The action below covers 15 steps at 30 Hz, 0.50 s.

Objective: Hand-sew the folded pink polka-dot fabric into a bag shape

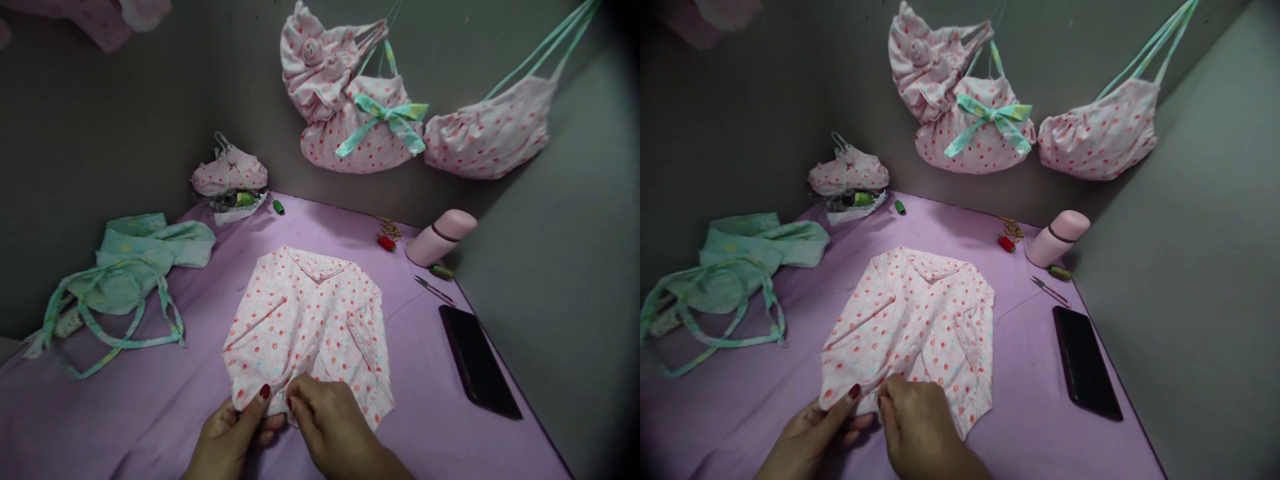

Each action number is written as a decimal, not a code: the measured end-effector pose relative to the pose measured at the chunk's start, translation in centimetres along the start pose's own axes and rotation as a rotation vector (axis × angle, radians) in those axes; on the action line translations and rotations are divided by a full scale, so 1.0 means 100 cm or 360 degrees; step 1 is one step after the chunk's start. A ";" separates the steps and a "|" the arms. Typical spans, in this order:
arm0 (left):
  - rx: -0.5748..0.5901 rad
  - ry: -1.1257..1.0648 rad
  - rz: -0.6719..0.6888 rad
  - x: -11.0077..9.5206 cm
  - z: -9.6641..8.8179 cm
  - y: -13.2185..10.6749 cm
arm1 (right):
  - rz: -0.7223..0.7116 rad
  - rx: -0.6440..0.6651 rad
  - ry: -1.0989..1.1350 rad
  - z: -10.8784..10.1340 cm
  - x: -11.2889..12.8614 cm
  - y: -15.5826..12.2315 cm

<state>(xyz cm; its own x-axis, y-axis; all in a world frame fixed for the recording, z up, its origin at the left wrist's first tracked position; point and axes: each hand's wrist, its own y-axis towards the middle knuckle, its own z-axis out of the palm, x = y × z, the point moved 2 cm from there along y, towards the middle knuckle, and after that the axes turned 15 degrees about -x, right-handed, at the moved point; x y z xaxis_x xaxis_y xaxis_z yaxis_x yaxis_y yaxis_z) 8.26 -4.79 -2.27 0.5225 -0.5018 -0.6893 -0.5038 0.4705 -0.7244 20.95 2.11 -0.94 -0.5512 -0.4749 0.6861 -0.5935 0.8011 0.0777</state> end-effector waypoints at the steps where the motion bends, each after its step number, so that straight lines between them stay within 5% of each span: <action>1: 0.0043 -0.0038 -0.0016 0.002 0.000 0.002 | 0.0000 -0.0002 0.0006 0.000 0.000 0.000; 15: 0.0193 -0.0093 -0.0056 0.007 0.000 0.009 | 0.0149 -0.0123 0.0455 0.004 -0.005 -0.001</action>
<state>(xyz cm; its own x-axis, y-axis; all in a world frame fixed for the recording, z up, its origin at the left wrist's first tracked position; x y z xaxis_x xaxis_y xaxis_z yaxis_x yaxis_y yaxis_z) 8.13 -4.73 -3.41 0.5795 -0.4780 -0.6601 -0.3994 0.5394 -0.7413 21.06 2.07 -1.59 -0.4076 -0.2850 0.8675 -0.4958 0.8669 0.0518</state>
